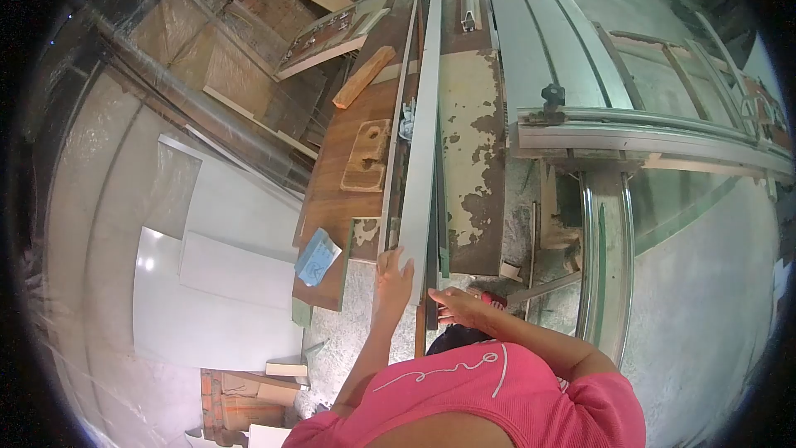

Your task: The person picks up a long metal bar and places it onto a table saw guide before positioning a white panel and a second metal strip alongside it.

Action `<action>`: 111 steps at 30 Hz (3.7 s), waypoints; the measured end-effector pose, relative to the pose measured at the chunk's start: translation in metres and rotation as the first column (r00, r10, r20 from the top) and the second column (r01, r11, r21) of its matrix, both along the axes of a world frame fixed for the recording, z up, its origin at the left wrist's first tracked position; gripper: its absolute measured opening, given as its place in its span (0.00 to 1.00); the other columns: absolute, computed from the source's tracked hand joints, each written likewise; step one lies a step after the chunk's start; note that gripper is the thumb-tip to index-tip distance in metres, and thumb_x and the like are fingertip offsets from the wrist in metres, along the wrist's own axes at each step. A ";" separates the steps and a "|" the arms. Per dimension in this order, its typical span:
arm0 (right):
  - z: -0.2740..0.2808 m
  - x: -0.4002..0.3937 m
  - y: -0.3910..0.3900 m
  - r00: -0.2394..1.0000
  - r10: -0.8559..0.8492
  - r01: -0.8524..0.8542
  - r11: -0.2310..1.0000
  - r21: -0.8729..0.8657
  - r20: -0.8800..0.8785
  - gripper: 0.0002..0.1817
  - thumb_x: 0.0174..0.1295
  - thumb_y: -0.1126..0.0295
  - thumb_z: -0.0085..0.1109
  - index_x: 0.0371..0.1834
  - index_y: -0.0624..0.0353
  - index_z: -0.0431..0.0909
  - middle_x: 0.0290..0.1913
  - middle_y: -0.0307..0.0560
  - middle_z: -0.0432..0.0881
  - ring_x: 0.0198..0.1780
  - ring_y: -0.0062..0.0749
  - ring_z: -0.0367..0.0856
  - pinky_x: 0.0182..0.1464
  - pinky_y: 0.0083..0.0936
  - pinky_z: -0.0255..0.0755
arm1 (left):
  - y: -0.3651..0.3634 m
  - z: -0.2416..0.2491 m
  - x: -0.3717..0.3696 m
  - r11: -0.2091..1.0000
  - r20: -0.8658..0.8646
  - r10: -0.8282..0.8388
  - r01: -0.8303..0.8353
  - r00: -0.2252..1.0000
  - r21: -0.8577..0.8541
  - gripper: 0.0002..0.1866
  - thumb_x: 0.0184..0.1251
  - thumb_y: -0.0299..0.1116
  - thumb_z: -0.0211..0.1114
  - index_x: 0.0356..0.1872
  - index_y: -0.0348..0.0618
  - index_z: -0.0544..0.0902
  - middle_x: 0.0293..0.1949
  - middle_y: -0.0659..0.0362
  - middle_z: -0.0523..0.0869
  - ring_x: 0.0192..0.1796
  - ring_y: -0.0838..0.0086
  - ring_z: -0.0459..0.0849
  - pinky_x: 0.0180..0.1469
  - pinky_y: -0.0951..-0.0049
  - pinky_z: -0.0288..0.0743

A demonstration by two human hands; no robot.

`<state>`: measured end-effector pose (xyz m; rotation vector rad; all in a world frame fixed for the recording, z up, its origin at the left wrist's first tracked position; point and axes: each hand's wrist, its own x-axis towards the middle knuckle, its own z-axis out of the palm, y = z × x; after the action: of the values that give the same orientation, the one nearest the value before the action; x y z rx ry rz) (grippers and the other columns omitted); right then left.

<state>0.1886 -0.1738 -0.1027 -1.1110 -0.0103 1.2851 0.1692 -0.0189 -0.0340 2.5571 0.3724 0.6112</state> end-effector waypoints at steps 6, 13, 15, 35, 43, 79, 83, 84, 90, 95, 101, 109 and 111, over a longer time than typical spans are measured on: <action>0.034 0.002 -0.011 0.990 0.023 -0.008 0.995 0.104 -0.137 0.30 0.58 0.47 0.54 0.47 0.66 0.65 0.40 0.47 0.73 0.38 0.29 0.74 0.40 0.29 0.71 | -0.001 0.004 0.001 0.977 0.053 0.028 -0.016 0.998 -0.211 0.19 0.60 0.31 0.59 0.51 0.37 0.71 0.43 0.48 0.73 0.49 0.58 0.73 0.46 0.65 0.72; 0.052 -0.006 -0.034 0.988 -0.155 0.155 0.988 0.026 -0.001 0.36 0.56 0.50 0.57 0.57 0.66 0.57 0.46 0.50 0.72 0.47 0.33 0.74 0.45 0.37 0.70 | 0.004 0.001 0.009 0.428 -0.055 0.072 -0.081 0.996 -0.900 0.20 0.65 0.32 0.55 0.55 0.33 0.67 0.49 0.50 0.75 0.48 0.72 0.75 0.49 0.76 0.69; 0.057 -0.002 -0.041 0.994 -0.095 0.096 0.995 -0.017 0.059 0.37 0.56 0.47 0.54 0.57 0.66 0.57 0.49 0.52 0.70 0.50 0.35 0.72 0.48 0.39 0.68 | 0.001 -0.004 0.012 0.262 -0.033 0.002 -0.033 0.999 -0.964 0.21 0.66 0.36 0.52 0.56 0.35 0.67 0.41 0.61 0.75 0.43 0.78 0.72 0.45 0.77 0.67; 0.072 -0.007 -0.052 0.978 -0.128 0.150 0.980 -0.131 0.165 0.25 0.62 0.53 0.49 0.48 0.67 0.66 0.39 0.46 0.71 0.40 0.28 0.73 0.39 0.26 0.76 | -0.031 0.012 0.014 0.171 -0.197 -0.266 -0.155 0.944 -0.973 0.28 0.65 0.43 0.53 0.61 0.37 0.61 0.47 0.51 0.75 0.45 0.72 0.74 0.48 0.72 0.69; 0.051 -0.006 -0.072 0.945 -0.036 0.112 0.969 -0.218 0.324 0.24 0.61 0.55 0.51 0.47 0.68 0.65 0.33 0.47 0.72 0.33 0.28 0.75 0.33 0.22 0.77 | -0.056 0.013 0.012 0.371 -0.101 -0.403 0.062 0.910 -0.927 0.29 0.66 0.40 0.52 0.62 0.34 0.58 0.55 0.44 0.71 0.57 0.64 0.71 0.56 0.68 0.65; 0.000 -0.011 -0.056 0.942 -0.075 0.109 0.990 -0.087 0.328 0.16 0.63 0.63 0.48 0.38 0.68 0.63 0.26 0.46 0.72 0.24 0.26 0.76 0.26 0.22 0.77 | -0.007 -0.037 -0.025 0.277 -0.296 -0.219 -0.231 0.930 -0.933 0.21 0.66 0.45 0.53 0.46 0.33 0.74 0.41 0.58 0.78 0.45 0.77 0.73 0.51 0.77 0.65; -0.006 -0.011 -0.021 0.953 0.011 0.024 0.994 -0.111 0.303 0.18 0.62 0.61 0.50 0.35 0.70 0.62 0.26 0.47 0.72 0.22 0.29 0.76 0.24 0.25 0.77 | 0.024 -0.063 -0.029 0.268 -0.286 -0.196 -0.230 0.938 -0.936 0.24 0.67 0.46 0.51 0.48 0.32 0.74 0.45 0.56 0.78 0.48 0.74 0.74 0.52 0.74 0.67; -0.016 -0.012 -0.011 0.966 -0.010 0.037 0.994 -0.098 0.260 0.19 0.61 0.61 0.50 0.36 0.71 0.60 0.27 0.49 0.72 0.22 0.31 0.76 0.22 0.26 0.77 | 0.023 -0.050 -0.029 0.302 -0.311 -0.174 -0.250 0.934 -0.920 0.24 0.66 0.46 0.51 0.49 0.32 0.73 0.45 0.56 0.78 0.47 0.74 0.75 0.51 0.74 0.67; -0.008 -0.009 0.022 0.977 0.101 -0.070 0.984 -0.167 0.185 0.24 0.63 0.55 0.47 0.44 0.67 0.56 0.31 0.51 0.73 0.29 0.33 0.79 0.29 0.28 0.79 | 0.065 -0.066 -0.026 0.335 -0.331 -0.171 -0.261 0.928 -0.905 0.23 0.66 0.45 0.52 0.45 0.31 0.75 0.41 0.55 0.80 0.43 0.74 0.77 0.46 0.74 0.71; -0.018 -0.005 0.025 0.971 0.138 -0.129 0.990 -0.059 0.196 0.29 0.62 0.51 0.47 0.49 0.67 0.54 0.35 0.49 0.74 0.31 0.32 0.79 0.33 0.29 0.78 | 0.074 -0.066 -0.028 0.440 -0.367 -0.141 -0.274 0.920 -0.855 0.20 0.66 0.43 0.52 0.46 0.32 0.75 0.39 0.54 0.81 0.40 0.72 0.79 0.44 0.71 0.72; -0.019 0.004 0.004 0.942 0.202 -0.184 0.979 -0.091 0.269 0.24 0.63 0.49 0.45 0.40 0.64 0.66 0.31 0.45 0.77 0.28 0.27 0.78 0.32 0.24 0.76 | 0.021 -0.038 -0.041 0.983 -0.118 0.184 -0.185 0.976 0.000 0.19 0.57 0.38 0.61 0.48 0.40 0.73 0.43 0.49 0.74 0.48 0.57 0.72 0.50 0.62 0.66; -0.016 0.003 -0.030 0.951 0.137 -0.104 0.986 -0.128 0.279 0.21 0.64 0.52 0.44 0.37 0.63 0.63 0.28 0.44 0.76 0.28 0.25 0.77 0.32 0.23 0.75 | -0.025 -0.038 -0.036 0.970 -0.226 0.166 -0.118 0.960 0.212 0.25 0.49 0.36 0.66 0.50 0.46 0.70 0.46 0.56 0.68 0.52 0.60 0.64 0.52 0.57 0.58; -0.014 0.002 -0.035 0.953 0.110 -0.078 0.990 -0.121 0.282 0.19 0.65 0.54 0.43 0.40 0.63 0.61 0.30 0.44 0.74 0.30 0.25 0.77 0.34 0.23 0.75 | -0.024 -0.039 -0.031 0.969 -0.218 0.156 -0.107 0.964 0.221 0.27 0.49 0.36 0.67 0.52 0.46 0.69 0.46 0.55 0.67 0.52 0.60 0.64 0.52 0.57 0.58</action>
<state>0.1904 -0.2092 -0.1166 -1.3994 -0.2166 1.2082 0.1386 -0.0430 -0.0727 2.8330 0.5919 0.4135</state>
